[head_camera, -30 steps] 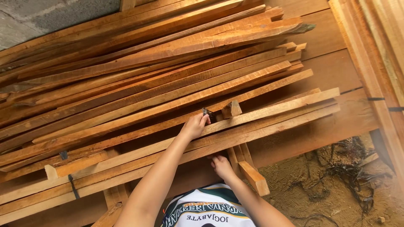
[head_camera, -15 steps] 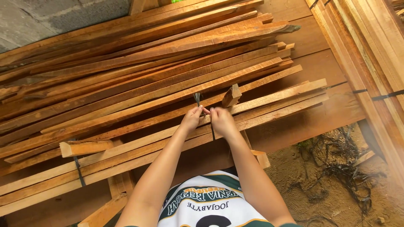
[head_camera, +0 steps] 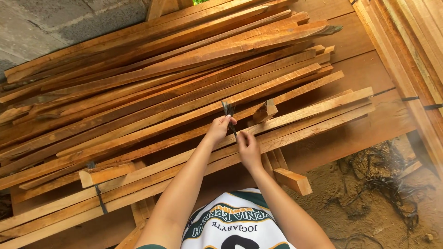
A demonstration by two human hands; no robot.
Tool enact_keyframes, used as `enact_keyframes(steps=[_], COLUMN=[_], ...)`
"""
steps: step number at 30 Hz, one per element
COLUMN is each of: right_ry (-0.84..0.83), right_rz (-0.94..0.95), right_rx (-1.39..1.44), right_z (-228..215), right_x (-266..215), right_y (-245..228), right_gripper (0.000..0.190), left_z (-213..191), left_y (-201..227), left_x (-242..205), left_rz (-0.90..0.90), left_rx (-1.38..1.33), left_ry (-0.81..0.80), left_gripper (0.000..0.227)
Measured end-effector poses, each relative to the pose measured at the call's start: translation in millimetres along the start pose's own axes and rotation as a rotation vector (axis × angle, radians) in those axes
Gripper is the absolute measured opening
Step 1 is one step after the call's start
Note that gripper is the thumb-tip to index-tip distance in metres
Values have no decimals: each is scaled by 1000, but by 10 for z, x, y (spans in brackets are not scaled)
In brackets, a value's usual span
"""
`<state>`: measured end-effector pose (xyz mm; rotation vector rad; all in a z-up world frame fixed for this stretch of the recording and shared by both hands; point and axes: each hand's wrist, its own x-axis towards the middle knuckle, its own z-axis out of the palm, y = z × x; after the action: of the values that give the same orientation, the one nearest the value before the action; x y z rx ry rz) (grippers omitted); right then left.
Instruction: The recorder is organizing and bundling wooden slats using ties on a workbench.
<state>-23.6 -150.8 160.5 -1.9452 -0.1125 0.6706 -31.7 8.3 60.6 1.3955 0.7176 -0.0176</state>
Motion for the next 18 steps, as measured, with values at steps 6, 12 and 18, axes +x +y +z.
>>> enact_keyframes(steps=[6,12,18], right_ry=[77,186,77], right_rz=[-141,-200,-88], right_rx=[-108,47,-199], right_z=[39,65,219], right_x=[59,171,867], right_y=[52,-361,-324], right_gripper=[17,16,16], left_z=[85,-38,-92], left_y=[119,-120,-14], left_x=[36,71,-36], left_rz=[15,-95,-171], left_rx=[79,192,-41], left_ry=[47,52,-54], left_gripper=[33,38,35])
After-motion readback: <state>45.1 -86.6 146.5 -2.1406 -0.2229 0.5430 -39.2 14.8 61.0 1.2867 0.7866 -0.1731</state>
